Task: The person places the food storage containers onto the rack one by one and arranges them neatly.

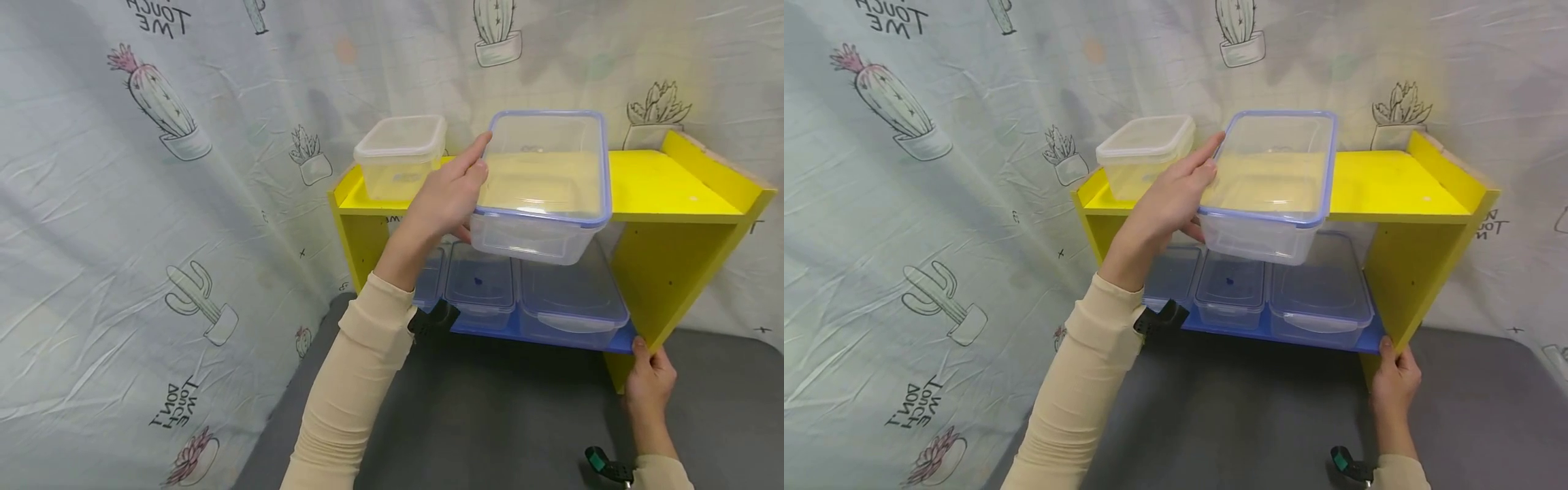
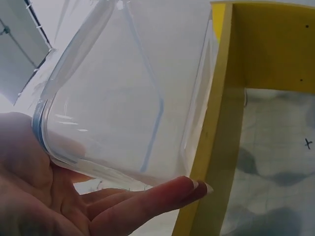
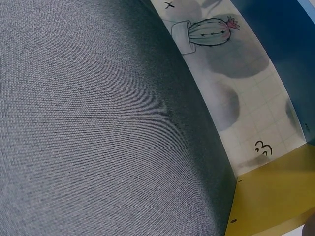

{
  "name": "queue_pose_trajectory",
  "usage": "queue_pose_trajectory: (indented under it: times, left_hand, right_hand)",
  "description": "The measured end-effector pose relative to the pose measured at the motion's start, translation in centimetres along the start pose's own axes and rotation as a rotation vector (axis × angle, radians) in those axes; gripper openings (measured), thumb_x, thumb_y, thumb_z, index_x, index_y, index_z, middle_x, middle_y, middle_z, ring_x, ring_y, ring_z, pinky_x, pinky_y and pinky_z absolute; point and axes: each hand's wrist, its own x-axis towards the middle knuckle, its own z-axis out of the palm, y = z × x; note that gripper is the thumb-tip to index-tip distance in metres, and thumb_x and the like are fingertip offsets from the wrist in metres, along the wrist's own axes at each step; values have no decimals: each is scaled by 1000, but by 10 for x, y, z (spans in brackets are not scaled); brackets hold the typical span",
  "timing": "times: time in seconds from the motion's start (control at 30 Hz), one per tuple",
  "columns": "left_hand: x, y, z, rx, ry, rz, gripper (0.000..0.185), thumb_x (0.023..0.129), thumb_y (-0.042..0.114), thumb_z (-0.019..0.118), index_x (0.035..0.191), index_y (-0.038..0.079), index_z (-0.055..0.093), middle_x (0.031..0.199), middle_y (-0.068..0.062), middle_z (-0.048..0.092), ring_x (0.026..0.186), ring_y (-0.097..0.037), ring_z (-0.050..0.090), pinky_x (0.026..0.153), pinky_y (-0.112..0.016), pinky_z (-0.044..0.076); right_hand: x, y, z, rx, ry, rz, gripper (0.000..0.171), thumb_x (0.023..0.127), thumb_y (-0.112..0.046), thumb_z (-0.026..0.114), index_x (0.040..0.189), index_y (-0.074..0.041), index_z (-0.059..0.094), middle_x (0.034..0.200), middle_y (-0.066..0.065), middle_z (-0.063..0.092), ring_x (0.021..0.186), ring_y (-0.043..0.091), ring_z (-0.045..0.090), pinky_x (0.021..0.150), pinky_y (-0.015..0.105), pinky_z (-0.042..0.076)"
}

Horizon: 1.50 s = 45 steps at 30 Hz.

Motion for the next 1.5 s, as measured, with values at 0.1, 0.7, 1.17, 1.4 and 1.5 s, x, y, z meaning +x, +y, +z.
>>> queue_pose_trajectory:
  times: [0.1,0.7,1.17,1.4,1.5]
  left_hand:
    - [3,4,-2,46,-15,3,43,105,41,29,146,53,25,67,-2,45,46,-26,44,51,-35,55]
    - [23,0,-1,81,54,2,51,99,61,30,144,40,41,140,2,52,59,-25,69,58,-32,56]
    - [-23,-13,29,788,849,952,28,96,26,48,102,19,74,104,-2,73,93,-20,66,80,-29,53]
    - [-26,-15,32,851,581,1071,31,101,23,45,116,17,72,117,-5,70,113,-20,61,106,-28,42]
    - [-24,-18,32,863,565,1053,32,101,23,44,119,16,70,120,-5,68,115,-21,60,107,-27,41]
  right_hand:
    - [1,-1,0,3,0,0,11,95,-17,62,91,-19,71,73,-13,55,74,7,44,64,12,35]
    - [-2,-1,-1,9,3,-22,10,94,-18,63,88,-20,71,74,-16,58,72,5,45,62,10,38]
    - [-4,-1,-4,-12,-13,-7,9,96,-18,62,95,-20,71,77,-15,57,77,7,44,65,10,37]
    - [-3,1,-2,19,-2,-8,11,95,-16,62,90,-19,71,72,-14,57,71,5,45,61,11,37]
    - [-2,1,-2,10,-8,-11,11,96,-16,61,92,-19,71,73,-14,57,72,5,45,62,11,37]
